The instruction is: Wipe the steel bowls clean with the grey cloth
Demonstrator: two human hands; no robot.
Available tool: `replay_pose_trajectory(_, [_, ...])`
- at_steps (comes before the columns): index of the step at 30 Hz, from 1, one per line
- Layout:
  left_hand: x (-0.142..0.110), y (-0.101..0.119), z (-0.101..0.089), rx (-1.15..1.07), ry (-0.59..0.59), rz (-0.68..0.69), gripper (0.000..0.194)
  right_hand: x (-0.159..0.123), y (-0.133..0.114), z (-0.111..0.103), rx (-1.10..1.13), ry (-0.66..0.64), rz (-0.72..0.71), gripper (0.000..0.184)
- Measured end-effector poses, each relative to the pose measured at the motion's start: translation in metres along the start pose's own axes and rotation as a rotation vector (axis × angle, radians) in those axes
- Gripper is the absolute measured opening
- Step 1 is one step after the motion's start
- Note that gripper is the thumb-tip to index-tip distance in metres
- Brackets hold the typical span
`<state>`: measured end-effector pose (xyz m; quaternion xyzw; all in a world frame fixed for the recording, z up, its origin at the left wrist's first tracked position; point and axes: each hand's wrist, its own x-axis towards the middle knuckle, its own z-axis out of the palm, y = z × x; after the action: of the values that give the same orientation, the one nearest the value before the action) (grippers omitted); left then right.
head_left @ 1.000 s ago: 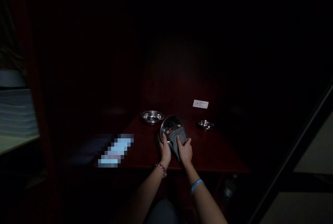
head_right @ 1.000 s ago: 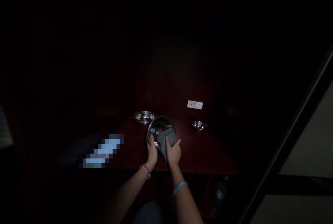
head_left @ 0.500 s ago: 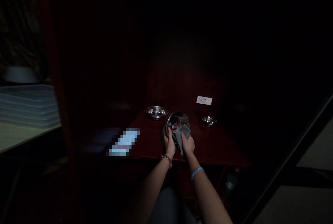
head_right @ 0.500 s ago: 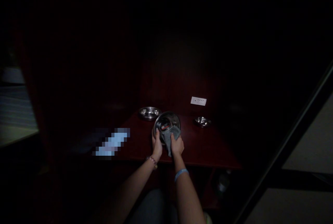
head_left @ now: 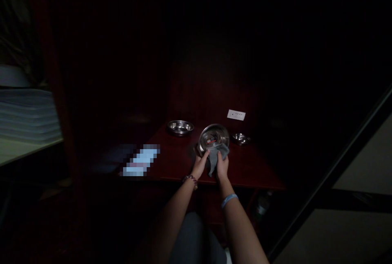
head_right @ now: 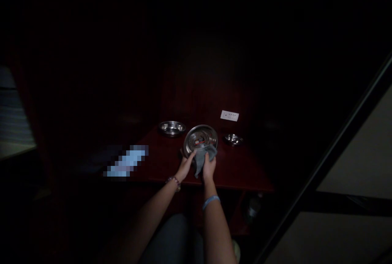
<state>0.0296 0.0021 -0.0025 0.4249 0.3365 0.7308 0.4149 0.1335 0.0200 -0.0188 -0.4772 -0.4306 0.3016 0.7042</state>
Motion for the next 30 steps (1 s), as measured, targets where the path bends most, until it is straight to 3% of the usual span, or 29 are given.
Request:
replay_pose_trajectory(2, [-0.002, -0.002, 0.003, 0.022, -0.074, 0.025, 0.054, 0.001, 0.000, 0.000, 0.018, 0.051, -0.011, 0.059])
replay_pose_trajectory(5, [-0.001, -0.006, 0.005, 0.058, -0.160, 0.040, 0.043, 0.002, -0.001, -0.001, 0.038, 0.075, -0.014, 0.059])
replay_pose_trajectory(13, [0.004, -0.004, 0.003, 0.024, -0.079, -0.024, 0.046, 0.002, -0.003, 0.000, 0.160, -0.051, 0.027, 0.057])
replay_pose_trajectory(19, [0.005, -0.001, 0.003, 0.012, -0.009, -0.079, 0.045, -0.002, -0.008, 0.002, 0.121, -0.124, 0.026, 0.059])
replay_pose_trajectory(30, [0.007, -0.001, -0.003, 0.186, 0.132, -0.030, 0.051, -0.005, -0.014, 0.002, -0.023, -0.113, -0.003, 0.047])
